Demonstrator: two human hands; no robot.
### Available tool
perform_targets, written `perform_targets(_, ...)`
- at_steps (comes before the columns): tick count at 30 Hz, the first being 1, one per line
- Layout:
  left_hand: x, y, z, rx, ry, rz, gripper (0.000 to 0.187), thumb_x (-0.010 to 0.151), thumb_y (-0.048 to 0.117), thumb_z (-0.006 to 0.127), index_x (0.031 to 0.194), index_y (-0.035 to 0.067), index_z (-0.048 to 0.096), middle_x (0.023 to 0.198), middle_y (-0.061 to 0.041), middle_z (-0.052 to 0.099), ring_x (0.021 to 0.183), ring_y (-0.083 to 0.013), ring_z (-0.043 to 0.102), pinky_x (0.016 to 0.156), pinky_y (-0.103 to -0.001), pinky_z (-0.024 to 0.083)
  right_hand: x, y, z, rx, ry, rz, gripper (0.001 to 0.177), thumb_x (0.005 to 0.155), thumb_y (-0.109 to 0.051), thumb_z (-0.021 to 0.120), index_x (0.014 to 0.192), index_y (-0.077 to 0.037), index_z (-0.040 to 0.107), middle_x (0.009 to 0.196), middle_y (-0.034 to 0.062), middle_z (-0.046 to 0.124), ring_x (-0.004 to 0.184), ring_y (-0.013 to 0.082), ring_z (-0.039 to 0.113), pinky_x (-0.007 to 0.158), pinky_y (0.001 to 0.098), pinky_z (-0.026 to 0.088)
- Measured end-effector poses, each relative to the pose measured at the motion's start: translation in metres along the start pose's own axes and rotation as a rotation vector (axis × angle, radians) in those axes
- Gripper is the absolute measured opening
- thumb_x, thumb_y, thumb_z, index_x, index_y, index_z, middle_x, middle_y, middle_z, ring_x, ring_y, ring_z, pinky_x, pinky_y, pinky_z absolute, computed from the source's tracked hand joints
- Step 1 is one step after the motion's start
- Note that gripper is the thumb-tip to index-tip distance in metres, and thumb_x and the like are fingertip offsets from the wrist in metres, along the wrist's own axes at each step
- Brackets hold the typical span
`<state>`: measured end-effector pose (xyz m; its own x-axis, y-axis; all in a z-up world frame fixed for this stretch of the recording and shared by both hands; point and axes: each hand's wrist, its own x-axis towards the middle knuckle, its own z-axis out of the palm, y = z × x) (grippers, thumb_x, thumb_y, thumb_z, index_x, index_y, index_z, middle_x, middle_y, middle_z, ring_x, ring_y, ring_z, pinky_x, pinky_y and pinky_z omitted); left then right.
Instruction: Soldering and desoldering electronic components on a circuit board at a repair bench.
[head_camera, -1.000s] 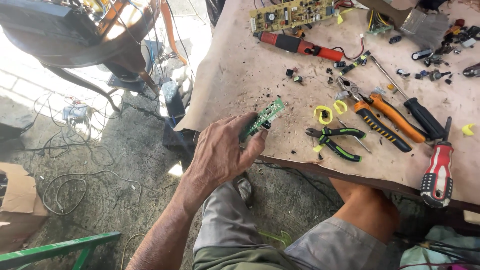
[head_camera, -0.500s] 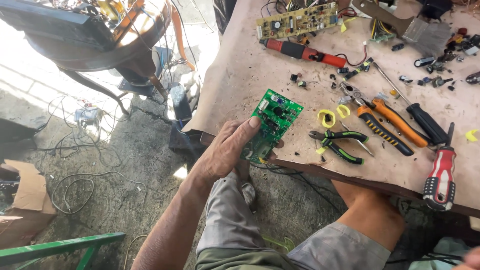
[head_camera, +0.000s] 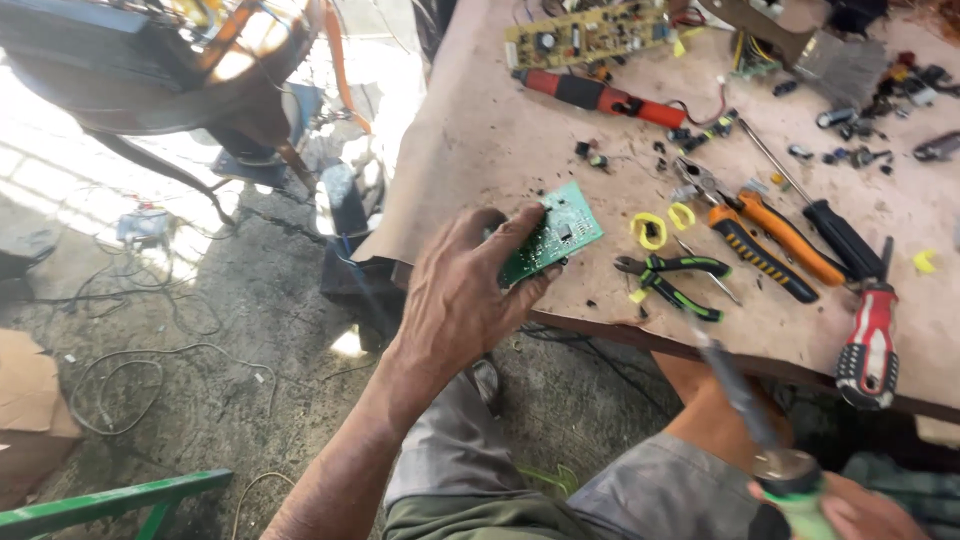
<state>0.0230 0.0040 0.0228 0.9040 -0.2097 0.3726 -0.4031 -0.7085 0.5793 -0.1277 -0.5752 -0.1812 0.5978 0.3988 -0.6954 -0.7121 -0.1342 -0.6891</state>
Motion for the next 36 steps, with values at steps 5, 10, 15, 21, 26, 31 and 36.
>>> perform_targets(5,-0.006,-0.015,0.021,0.433,0.175,0.191,0.066,0.101,0.061,0.057,0.149,0.015,0.052,0.125,-0.016,0.061,0.101,-0.0328,0.060,0.078,-0.047,0.044,-0.050,-0.153,0.300,-1.051,1.028,-0.888,0.046,0.082,-0.015,0.073,0.125,-0.002,0.064,0.122,0.0202,0.073,0.116,0.0355,0.073,0.099,0.0433,0.063)
perform_targets(10,-0.001,-0.016,0.024,0.487,0.321,0.289,0.070,0.095,0.069,0.067,0.131,0.009,0.062,0.124,-0.012,0.066,0.102,-0.0301,0.065,0.085,-0.044,0.043,-0.021,-0.172,0.313,-1.042,1.016,-1.073,0.036,0.083,-0.017,0.078,0.117,-0.006,0.071,0.108,0.0153,0.076,0.093,0.0225,0.075,0.089,0.0300,0.060)
perform_targets(15,0.003,-0.018,0.023,0.421,0.300,0.296,0.079,0.090,0.078,0.067,0.127,0.008,0.061,0.120,-0.012,0.066,0.099,-0.0307,0.064,0.083,-0.046,0.042,-0.001,-0.197,0.299,-1.167,0.755,-1.271,0.040,0.085,-0.016,0.076,0.119,0.004,0.066,0.106,0.0179,0.075,0.089,0.0221,0.077,0.084,0.0280,0.063)
perform_targets(21,-0.002,-0.034,0.019,0.254,0.119,0.296,0.069,0.093,0.058,0.055,0.136,0.004,0.056,0.133,-0.018,0.060,0.113,-0.0377,0.060,0.089,-0.052,0.041,0.020,-0.192,0.295,-1.183,0.711,-1.349,0.030,0.085,-0.017,0.076,0.108,0.002,0.069,0.104,0.0169,0.075,0.081,0.0261,0.076,0.076,0.0332,0.065)
perform_targets(26,-0.002,-0.039,0.017,0.198,0.081,0.275,0.074,0.093,0.056,0.065,0.143,0.004,0.052,0.136,-0.016,0.062,0.114,-0.0363,0.059,0.090,-0.050,0.043,0.025,-0.194,0.307,-1.130,0.792,-1.350,0.031,0.084,-0.013,0.074,0.109,0.005,0.069,0.093,0.0158,0.076,0.073,0.0235,0.073,0.072,0.0300,0.062)
perform_targets(31,-0.004,-0.047,0.023,0.191,0.104,0.282,0.082,0.092,0.061,0.073,0.146,0.004,0.049,0.137,-0.015,0.064,0.115,-0.0347,0.061,0.092,-0.050,0.044,0.030,-0.186,0.301,-1.116,0.864,-1.376,0.027,0.085,-0.014,0.073,0.104,0.004,0.071,0.096,0.0113,0.076,0.074,0.0237,0.073,0.072,0.0275,0.062)
perform_targets(36,-0.005,-0.047,0.022,0.158,0.120,0.278,0.080,0.093,0.059,0.074,0.146,0.005,0.050,0.138,-0.014,0.064,0.115,-0.0352,0.062,0.093,-0.050,0.045,0.028,-0.186,0.298,-1.170,0.855,-1.342,0.026,0.086,-0.016,0.072,0.106,0.001,0.071,0.097,0.0103,0.076,0.077,0.0216,0.075,0.075,0.0266,0.062)
